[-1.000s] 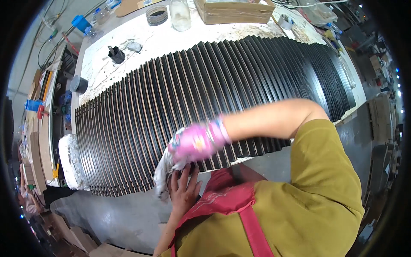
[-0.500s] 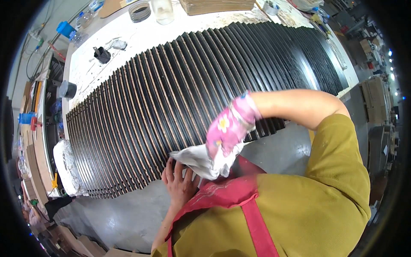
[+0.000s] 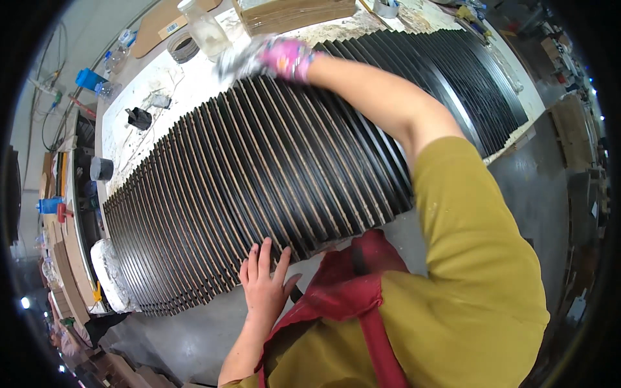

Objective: The person wipes a row of dark wooden slats with a cloth and then applies a substance to the edges of the slats using a small applicator block.

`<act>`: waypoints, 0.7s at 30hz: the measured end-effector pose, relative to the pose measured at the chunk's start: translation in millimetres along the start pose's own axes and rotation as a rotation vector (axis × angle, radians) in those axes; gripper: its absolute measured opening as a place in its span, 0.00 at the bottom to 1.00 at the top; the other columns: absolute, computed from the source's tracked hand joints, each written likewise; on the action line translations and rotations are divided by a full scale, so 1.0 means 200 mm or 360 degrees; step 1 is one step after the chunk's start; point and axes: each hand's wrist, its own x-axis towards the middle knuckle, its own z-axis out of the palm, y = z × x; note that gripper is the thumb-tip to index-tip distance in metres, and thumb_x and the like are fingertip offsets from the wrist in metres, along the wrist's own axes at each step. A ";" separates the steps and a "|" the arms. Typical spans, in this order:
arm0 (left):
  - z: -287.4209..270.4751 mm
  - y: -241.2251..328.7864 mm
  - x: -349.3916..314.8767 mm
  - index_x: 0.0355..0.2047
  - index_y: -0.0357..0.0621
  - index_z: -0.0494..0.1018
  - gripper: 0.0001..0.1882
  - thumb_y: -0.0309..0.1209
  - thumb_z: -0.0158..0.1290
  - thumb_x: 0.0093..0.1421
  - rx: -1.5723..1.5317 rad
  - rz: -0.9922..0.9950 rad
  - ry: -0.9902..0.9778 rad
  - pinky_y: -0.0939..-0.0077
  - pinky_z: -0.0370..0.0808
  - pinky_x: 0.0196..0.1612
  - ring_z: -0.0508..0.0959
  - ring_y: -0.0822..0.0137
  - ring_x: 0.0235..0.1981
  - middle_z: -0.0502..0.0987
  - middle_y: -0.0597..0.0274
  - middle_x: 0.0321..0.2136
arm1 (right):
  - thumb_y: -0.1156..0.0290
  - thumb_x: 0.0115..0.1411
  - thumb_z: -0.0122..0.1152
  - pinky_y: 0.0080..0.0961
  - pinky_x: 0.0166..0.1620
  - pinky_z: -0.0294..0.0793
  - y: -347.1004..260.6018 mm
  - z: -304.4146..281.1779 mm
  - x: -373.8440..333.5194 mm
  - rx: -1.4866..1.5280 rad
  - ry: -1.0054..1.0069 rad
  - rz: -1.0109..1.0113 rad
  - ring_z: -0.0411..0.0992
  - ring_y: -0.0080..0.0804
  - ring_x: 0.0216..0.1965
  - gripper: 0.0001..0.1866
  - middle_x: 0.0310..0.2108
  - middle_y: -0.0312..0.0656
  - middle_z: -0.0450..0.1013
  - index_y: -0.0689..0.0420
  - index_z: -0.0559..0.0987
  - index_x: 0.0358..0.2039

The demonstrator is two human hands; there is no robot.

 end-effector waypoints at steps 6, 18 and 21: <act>0.07 0.14 0.12 0.53 0.62 0.70 0.34 0.45 0.64 0.44 -0.0034 0.0114 0.0004 0.53 0.64 0.53 0.64 0.49 0.57 0.60 0.53 0.61 | 0.63 0.61 0.53 0.21 0.20 0.73 -0.06 0.29 -0.37 0.1121 -0.0780 -0.0665 0.72 0.26 0.19 0.09 0.17 0.31 0.73 0.52 0.77 0.28; -0.02 0.22 0.31 0.55 0.60 0.68 0.38 0.47 0.65 0.41 -0.0125 0.0192 -0.0180 0.48 0.55 0.59 0.60 0.48 0.61 0.58 0.54 0.62 | 0.67 0.55 0.55 0.33 0.34 0.76 0.32 -0.11 -0.07 -0.0548 0.0337 -0.1058 0.75 0.36 0.34 0.14 0.35 0.41 0.72 0.51 0.77 0.42; 0.07 0.26 0.39 0.58 0.49 0.63 0.43 0.46 0.65 0.41 -0.0056 0.0189 -0.0235 0.50 0.55 0.59 0.60 0.53 0.61 0.60 0.57 0.62 | 0.71 0.53 0.56 0.32 0.34 0.76 0.34 0.07 -0.54 -0.0454 0.0067 -0.1137 0.74 0.33 0.33 0.15 0.33 0.43 0.73 0.56 0.75 0.43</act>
